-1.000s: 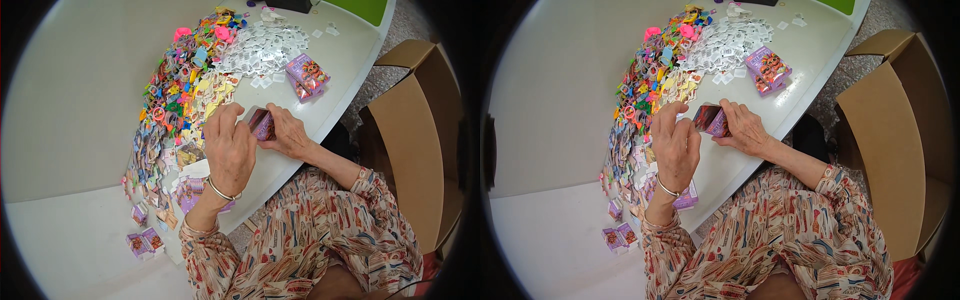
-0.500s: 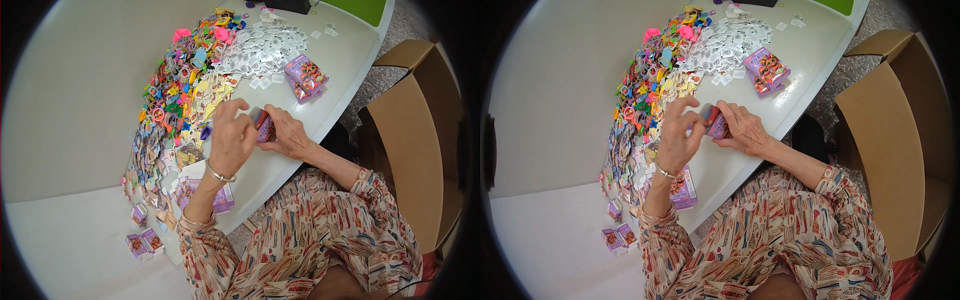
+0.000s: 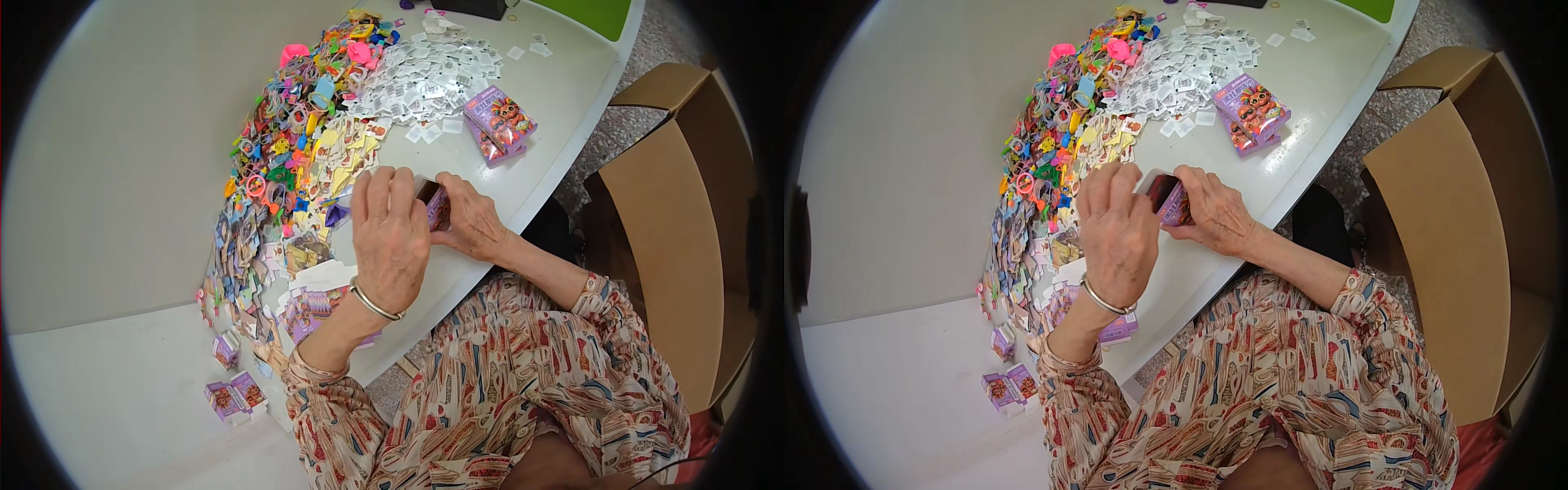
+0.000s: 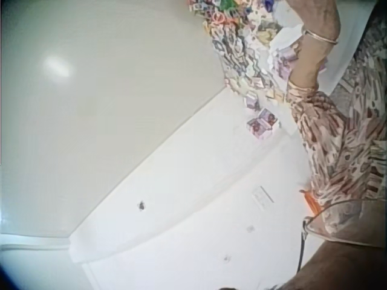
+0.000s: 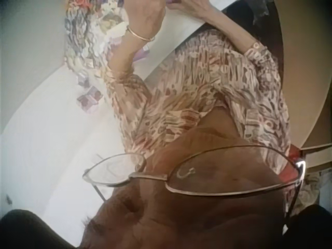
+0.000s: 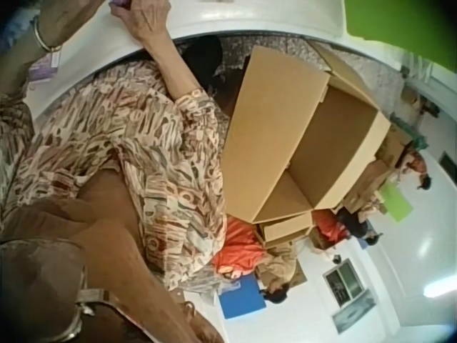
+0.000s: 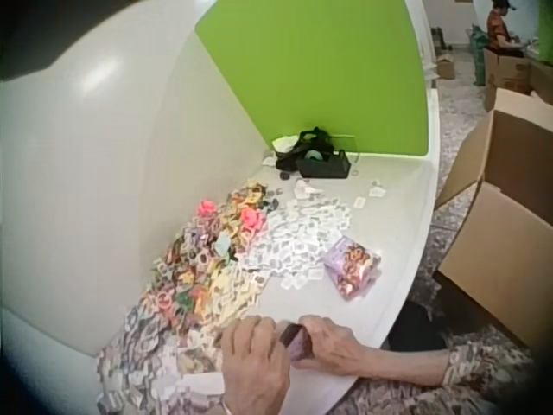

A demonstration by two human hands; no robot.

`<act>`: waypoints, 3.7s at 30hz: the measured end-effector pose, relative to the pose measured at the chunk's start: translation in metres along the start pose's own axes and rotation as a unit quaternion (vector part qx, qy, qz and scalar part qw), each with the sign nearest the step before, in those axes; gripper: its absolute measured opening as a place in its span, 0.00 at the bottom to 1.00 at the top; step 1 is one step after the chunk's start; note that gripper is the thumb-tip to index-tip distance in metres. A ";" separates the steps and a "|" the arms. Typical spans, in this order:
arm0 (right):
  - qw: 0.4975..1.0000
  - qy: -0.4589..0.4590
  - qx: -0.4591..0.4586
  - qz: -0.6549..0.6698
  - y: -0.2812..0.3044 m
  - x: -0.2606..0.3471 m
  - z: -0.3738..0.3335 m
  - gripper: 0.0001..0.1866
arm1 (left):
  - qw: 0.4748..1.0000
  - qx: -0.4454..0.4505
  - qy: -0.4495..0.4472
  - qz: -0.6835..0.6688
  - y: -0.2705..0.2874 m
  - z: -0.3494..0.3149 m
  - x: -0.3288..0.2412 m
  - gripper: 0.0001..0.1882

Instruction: Organizing small boxes into a large carton and preparing individual small boxes at a packing station.

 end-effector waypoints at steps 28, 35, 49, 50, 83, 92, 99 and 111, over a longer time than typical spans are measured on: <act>0.996 0.075 0.005 0.038 0.007 -0.001 0.012 0.46 | 0.600 -0.007 0.382 -0.703 -0.067 -0.056 0.024 0.14; 0.995 0.040 0.039 0.078 0.010 -0.004 0.013 0.43 | 0.601 0.014 0.357 -0.715 -0.062 -0.045 0.017 0.14; 0.996 0.003 0.036 0.079 0.004 -0.012 0.004 0.48 | 0.968 -0.028 0.126 -0.215 -0.066 -0.043 -0.031 0.28; 0.995 -0.006 0.040 0.086 0.003 -0.013 0.004 0.49 | 0.977 -0.028 0.119 -0.176 -0.066 -0.043 -0.034 0.27; 0.994 0.000 0.037 0.101 -0.002 -0.006 0.007 0.45 | 0.838 -0.045 0.256 -0.479 -0.071 -0.048 -0.005 0.21; 0.992 -0.005 0.030 0.123 -0.004 -0.010 0.006 0.49 | 0.908 -0.098 0.188 -0.362 -0.064 -0.043 -0.017 0.17; 0.994 -0.006 0.008 0.112 0.000 -0.007 0.006 0.50 | 0.819 -0.072 0.299 -0.484 -0.059 -0.030 -0.012 0.15; 0.998 0.003 0.012 0.061 -0.001 -0.011 0.004 0.48 | 0.902 -0.103 0.216 -0.360 -0.066 -0.034 -0.024 0.15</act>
Point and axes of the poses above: each hand's wrist, its own z-axis towards the middle knuckle, its own y-axis out of the back of the hand, x = y × z, the point moved 2 cm from there along z, towards the middle knuckle, and after that the axes turned 9 degrees about x, right-handed, at the moved point
